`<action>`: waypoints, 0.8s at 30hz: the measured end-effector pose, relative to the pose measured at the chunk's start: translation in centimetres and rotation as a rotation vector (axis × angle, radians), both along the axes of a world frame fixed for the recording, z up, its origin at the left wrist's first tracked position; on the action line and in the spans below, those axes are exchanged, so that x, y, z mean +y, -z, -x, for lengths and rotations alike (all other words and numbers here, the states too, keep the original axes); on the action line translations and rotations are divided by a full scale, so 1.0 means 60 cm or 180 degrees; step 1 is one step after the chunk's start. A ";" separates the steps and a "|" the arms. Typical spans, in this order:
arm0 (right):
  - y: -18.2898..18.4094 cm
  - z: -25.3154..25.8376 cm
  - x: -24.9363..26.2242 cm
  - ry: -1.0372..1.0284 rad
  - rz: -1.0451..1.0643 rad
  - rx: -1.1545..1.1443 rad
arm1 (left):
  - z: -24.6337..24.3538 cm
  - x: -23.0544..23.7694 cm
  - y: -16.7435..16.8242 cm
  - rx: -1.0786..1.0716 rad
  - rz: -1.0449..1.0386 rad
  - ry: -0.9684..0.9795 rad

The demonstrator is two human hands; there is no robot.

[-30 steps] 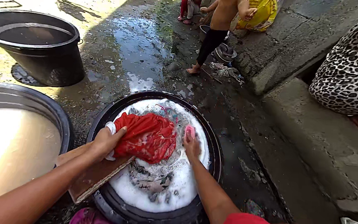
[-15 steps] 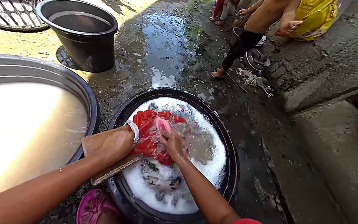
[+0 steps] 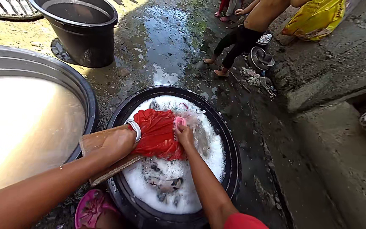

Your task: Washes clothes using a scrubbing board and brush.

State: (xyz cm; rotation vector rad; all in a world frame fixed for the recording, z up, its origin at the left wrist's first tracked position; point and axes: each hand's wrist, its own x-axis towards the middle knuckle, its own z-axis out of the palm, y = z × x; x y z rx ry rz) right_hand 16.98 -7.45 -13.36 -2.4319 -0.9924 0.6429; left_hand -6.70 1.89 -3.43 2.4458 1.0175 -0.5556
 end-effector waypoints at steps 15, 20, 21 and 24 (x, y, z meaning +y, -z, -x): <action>-0.030 -0.093 -0.055 0.0597 -0.1910 0.1752 | -0.010 0.044 0.025 -0.3151 0.2211 -0.1546; 0.028 -0.122 -0.143 0.1502 -0.1494 0.0247 | -0.039 0.042 0.026 -0.3927 0.3493 -0.2412; 0.050 -0.114 -0.161 0.1549 -0.1113 0.0034 | -0.046 0.018 0.035 -0.3401 0.3316 -0.2563; 0.100 -0.078 -0.195 0.1678 -0.0726 -0.0015 | -0.076 -0.027 0.024 -0.2189 0.2841 -0.2833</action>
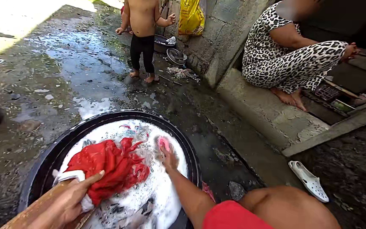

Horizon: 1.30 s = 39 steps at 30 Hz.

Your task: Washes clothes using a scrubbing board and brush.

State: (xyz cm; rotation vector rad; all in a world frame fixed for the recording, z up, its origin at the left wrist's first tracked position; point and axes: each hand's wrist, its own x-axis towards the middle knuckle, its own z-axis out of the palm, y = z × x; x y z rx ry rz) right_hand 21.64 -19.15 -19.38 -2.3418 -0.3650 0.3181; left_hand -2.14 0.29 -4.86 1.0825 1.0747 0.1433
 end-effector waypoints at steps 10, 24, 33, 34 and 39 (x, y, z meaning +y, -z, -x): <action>-0.106 0.179 0.161 -0.1700 -0.1338 -0.1114 | 0.096 0.077 -0.007 0.1487 -0.2671 0.1532; -0.151 0.215 0.179 -0.2557 -0.0482 -0.0112 | 0.088 0.059 -0.011 0.2042 -0.2885 0.2463; -0.186 0.217 0.181 -0.2546 -0.0323 0.0130 | 0.077 0.051 -0.016 0.2238 -0.2882 0.2530; -0.186 0.227 0.176 -0.2683 -0.0248 0.0182 | 0.077 0.050 -0.017 0.2257 -0.2880 0.2536; -0.094 0.064 0.165 -0.1778 0.0518 0.0472 | 0.073 0.050 -0.014 0.2279 -0.2908 0.2523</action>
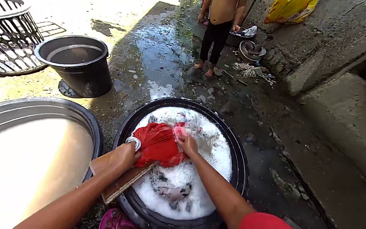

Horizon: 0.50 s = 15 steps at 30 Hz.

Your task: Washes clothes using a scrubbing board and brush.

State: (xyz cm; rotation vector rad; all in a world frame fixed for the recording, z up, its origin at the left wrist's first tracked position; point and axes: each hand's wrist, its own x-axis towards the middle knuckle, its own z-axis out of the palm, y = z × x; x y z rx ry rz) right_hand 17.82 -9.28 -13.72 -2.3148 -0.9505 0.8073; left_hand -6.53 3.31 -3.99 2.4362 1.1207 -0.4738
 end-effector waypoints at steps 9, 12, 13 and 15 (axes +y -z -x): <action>-0.069 -0.045 -0.048 0.0963 -0.2261 0.2401 | -0.142 -0.067 -0.124 -0.2811 0.2002 -0.1420; -0.081 -0.055 -0.058 -0.0351 -0.1582 0.1303 | -0.186 -0.105 -0.216 -0.3223 0.2116 -0.0972; -0.090 -0.058 -0.062 -0.0518 -0.1619 0.1186 | -0.193 -0.114 -0.243 -0.3363 0.2149 -0.0782; -0.114 -0.065 -0.076 -0.0620 -0.1806 0.1148 | -0.202 -0.133 -0.293 -0.3543 0.2123 -0.0548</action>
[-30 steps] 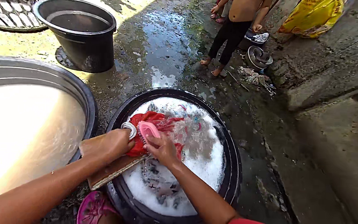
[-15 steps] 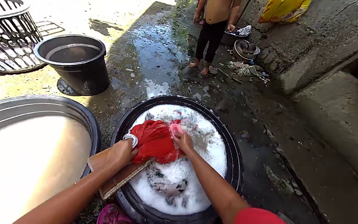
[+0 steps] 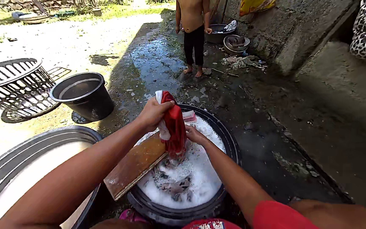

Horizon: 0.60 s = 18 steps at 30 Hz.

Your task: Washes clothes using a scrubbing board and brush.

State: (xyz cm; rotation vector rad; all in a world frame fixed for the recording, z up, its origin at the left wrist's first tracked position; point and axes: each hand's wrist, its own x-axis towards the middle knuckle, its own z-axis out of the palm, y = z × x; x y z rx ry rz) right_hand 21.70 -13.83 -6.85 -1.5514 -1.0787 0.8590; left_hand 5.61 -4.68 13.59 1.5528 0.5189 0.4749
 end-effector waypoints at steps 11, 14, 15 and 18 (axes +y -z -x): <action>0.040 -0.163 -0.102 0.0714 0.0058 0.0109 | -0.092 0.041 0.039 0.2404 -0.2228 0.0535; 0.098 -0.154 -0.086 0.1071 0.0737 -0.0473 | -0.121 0.007 0.195 0.2600 -0.2481 0.0252; 0.114 -0.142 -0.081 0.1124 0.0767 -0.0501 | -0.126 -0.013 0.244 0.2650 -0.2428 0.0401; 0.160 -0.103 -0.066 0.1045 0.0463 -0.0431 | -0.121 -0.085 0.365 0.2891 -0.2020 0.1068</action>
